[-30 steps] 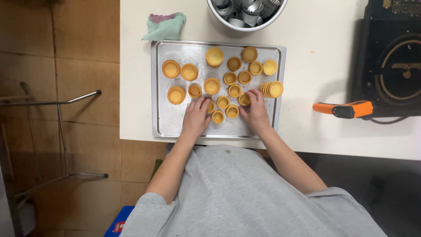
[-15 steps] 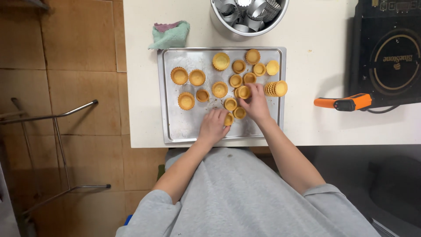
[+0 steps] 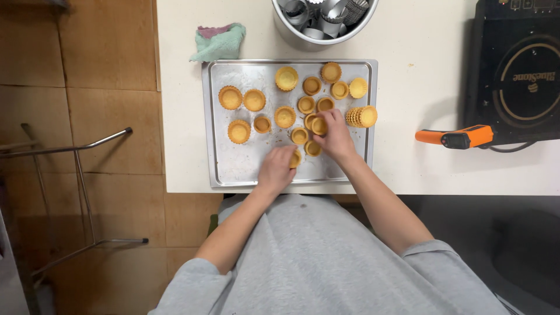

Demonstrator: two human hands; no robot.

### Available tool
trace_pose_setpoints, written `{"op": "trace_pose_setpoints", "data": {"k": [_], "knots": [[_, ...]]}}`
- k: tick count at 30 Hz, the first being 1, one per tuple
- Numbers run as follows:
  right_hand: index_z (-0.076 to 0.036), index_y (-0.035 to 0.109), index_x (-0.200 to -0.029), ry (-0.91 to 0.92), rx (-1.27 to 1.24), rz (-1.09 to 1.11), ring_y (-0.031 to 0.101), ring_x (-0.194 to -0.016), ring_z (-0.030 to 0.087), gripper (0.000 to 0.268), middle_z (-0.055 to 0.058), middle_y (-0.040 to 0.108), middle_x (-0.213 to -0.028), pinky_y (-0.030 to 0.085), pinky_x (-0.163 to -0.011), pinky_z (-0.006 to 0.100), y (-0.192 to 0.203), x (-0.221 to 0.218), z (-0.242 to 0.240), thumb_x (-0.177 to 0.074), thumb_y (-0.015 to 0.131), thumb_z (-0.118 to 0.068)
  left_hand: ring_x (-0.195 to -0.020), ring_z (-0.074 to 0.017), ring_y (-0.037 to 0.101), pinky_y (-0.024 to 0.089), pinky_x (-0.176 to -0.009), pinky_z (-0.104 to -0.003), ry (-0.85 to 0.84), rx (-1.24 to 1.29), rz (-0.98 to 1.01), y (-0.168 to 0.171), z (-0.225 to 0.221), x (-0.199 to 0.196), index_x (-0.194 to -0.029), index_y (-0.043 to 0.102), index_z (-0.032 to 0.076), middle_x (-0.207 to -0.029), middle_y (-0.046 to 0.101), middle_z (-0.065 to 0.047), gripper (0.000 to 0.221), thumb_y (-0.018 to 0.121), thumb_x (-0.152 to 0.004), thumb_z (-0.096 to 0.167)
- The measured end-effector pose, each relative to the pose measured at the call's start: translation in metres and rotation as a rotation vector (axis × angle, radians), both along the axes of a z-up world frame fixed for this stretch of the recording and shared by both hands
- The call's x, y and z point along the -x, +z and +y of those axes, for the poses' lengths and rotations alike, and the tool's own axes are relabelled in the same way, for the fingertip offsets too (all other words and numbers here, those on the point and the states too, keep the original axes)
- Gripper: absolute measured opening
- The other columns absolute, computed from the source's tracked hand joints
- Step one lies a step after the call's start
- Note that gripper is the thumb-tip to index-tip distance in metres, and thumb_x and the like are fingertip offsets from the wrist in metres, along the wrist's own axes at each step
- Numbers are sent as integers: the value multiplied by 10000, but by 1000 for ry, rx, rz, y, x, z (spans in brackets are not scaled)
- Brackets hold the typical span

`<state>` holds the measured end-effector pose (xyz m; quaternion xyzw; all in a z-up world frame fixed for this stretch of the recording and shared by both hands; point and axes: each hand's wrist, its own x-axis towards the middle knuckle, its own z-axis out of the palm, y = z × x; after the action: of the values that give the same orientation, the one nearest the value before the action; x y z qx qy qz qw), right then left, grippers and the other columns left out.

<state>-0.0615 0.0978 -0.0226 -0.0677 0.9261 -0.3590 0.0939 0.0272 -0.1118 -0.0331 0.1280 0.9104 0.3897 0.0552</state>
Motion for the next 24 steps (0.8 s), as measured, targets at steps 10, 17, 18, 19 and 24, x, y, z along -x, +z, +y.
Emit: {"op": "trace_pose_setpoints", "data": {"k": [10, 17, 18, 19, 24], "knots": [[-78, 633, -1290, 152, -15, 117, 565, -1192, 352, 625, 129, 580, -1290, 503, -993, 425, -3, 9, 1, -707, 859, -72, -1159, -332, 616, 501, -1005, -417, 264, -50, 32, 12, 18, 22, -1339, 574, 76, -1253, 674, -121, 632, 820, -759, 114], [-112, 629, -1272, 246, -117, 96, 553, -1175, 342, 608, 108, 619, -1234, 503, -974, 438, 3, 16, 5, -719, 882, -129, -1171, -334, 608, 492, -1017, -423, 334, 3, 35, 12, 34, 24, -1363, 565, 83, -1248, 666, -128, 660, 825, -758, 130], [-120, 633, -1254, 237, -113, 77, 559, -1159, 341, 598, 112, 625, -1208, 502, -977, 437, 8, 18, 8, -714, 891, -135, -1174, -336, 603, 493, -1018, -424, 332, 6, 25, 12, 36, 26, -1373, 560, 81, -1246, 661, -129, 664, 824, -765, 134], [-120, 633, -1254, 241, -111, 80, 559, -1159, 341, 598, 112, 625, -1208, 502, -977, 437, 9, 13, 14, -714, 891, -135, -1174, -336, 603, 493, -1018, -424, 336, 8, 28, 11, 37, 27, -1373, 560, 81, -1246, 661, -129, 664, 824, -765, 134], [-93, 616, -1260, 256, 91, -43, 639, -1110, 343, 644, 120, 653, -1205, 530, -955, 430, 12, -20, 39, -673, 883, -114, -1183, -350, 599, 488, -1019, -449, 253, 89, 22, 5, 45, 35, -1326, 570, 78, -1267, 644, -130, 632, 835, -756, 141]]}}
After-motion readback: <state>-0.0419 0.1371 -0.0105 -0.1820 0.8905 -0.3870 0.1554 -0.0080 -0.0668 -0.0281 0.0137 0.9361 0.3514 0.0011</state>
